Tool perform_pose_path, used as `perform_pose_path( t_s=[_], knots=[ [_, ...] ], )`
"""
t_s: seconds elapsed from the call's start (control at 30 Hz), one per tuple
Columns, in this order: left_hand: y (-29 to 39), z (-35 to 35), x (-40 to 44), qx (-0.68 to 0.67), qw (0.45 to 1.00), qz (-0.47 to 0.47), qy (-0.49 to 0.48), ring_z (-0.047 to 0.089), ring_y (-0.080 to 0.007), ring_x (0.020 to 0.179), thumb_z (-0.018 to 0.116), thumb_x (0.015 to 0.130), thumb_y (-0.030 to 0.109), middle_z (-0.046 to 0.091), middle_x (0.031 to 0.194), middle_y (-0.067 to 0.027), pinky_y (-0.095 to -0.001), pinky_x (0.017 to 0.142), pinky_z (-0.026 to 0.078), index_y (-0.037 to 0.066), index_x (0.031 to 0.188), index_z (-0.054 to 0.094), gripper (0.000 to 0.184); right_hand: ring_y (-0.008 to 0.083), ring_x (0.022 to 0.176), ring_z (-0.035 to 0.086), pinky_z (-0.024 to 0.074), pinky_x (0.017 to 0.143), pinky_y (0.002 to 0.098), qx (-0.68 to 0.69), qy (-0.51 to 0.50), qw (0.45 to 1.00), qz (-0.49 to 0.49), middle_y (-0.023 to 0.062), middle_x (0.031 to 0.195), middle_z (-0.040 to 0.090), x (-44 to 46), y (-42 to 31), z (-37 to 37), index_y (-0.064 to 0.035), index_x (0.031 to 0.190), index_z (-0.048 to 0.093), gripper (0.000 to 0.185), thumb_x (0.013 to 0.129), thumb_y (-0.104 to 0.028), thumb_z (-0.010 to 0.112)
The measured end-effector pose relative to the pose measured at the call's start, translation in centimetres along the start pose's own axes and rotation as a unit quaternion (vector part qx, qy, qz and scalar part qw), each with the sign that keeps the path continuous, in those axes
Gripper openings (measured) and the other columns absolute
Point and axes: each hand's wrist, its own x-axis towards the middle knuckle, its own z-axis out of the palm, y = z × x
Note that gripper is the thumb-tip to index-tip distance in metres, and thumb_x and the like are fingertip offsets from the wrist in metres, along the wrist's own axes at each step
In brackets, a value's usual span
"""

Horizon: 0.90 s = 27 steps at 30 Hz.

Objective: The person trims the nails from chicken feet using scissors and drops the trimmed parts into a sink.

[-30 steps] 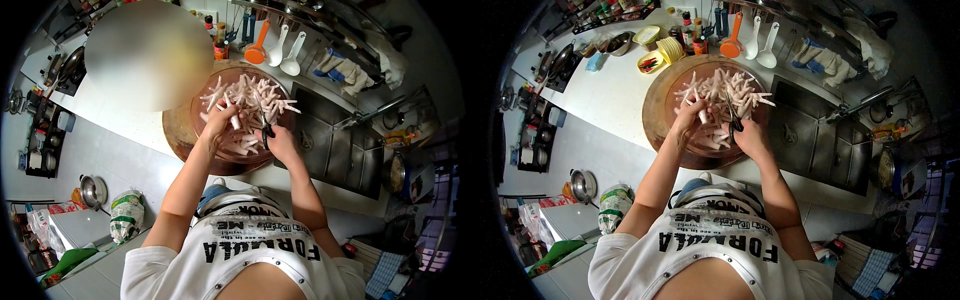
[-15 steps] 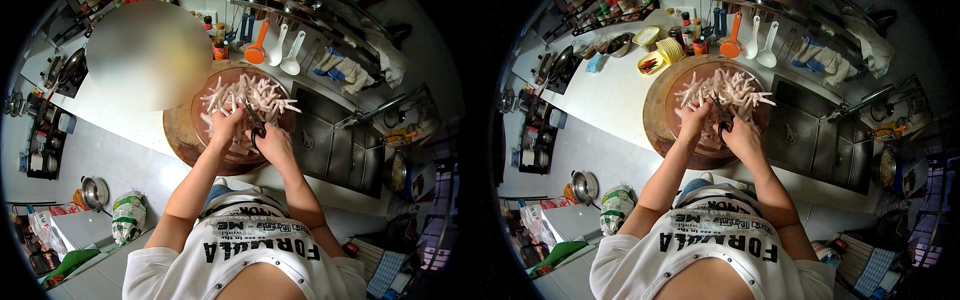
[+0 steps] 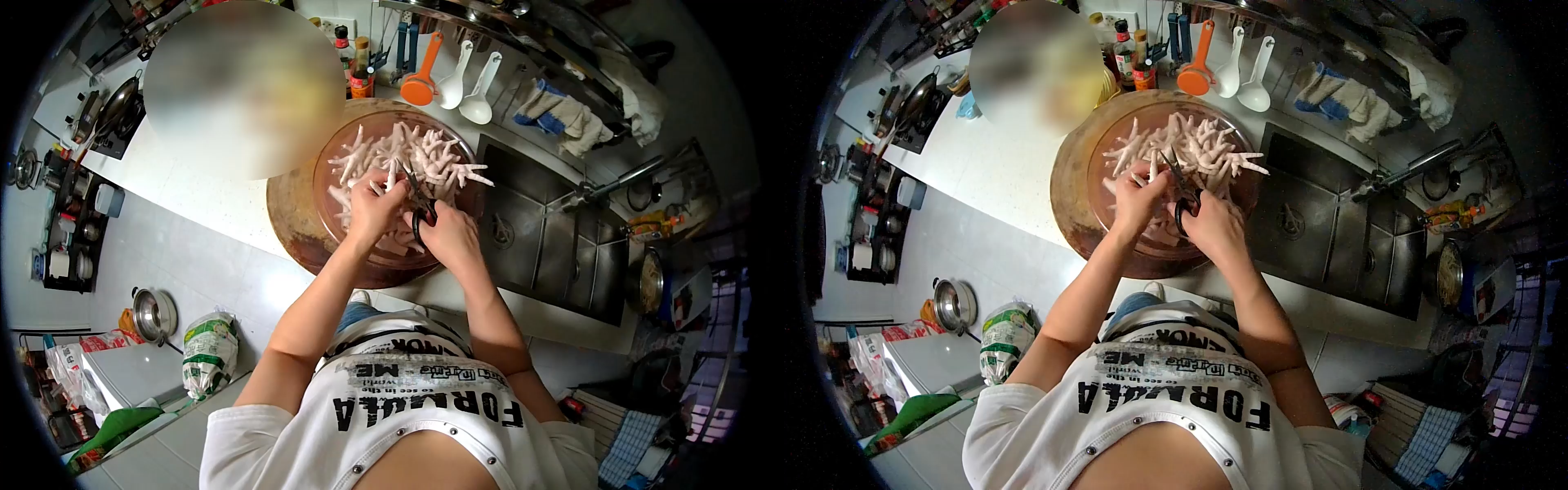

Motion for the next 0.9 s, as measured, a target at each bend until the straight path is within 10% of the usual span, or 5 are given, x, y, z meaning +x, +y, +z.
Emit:
perform_pose_path(
  t_s=[0.67,0.9],
  knots=[
    [0.5,-1.3,0.8,0.078,0.991,0.054,-0.092,0.054,-0.0131,0.073,0.065,0.075,0.008,0.058,0.082,-0.0068,-0.0254,0.066,0.043,-0.003,0.084,0.064,0.014,0.0367,0.070,0.059,0.0442,0.063,0.0426,-0.007,-0.063,0.998,-0.030,0.0198,0.067,0.060,0.2,1.1,-0.9,-0.0007,0.075,0.062,0.046,0.078,-0.046,0.060],
    [1.8,-0.4,0.0,-0.025,0.991,-0.074,-0.107,0.053,-0.0099,0.069,0.062,0.078,0.008,0.057,0.083,-0.0038,-0.0239,0.061,0.043,0.002,0.094,0.060,0.017,0.0347,0.063,0.059,0.0440,0.058,0.0404,0.090,-0.069,0.993,0.024,0.0199,0.064,0.058,1.4,2.7,0.6,0.0013,0.072,0.060,0.045,0.079,-0.043,0.061]
  ],
)
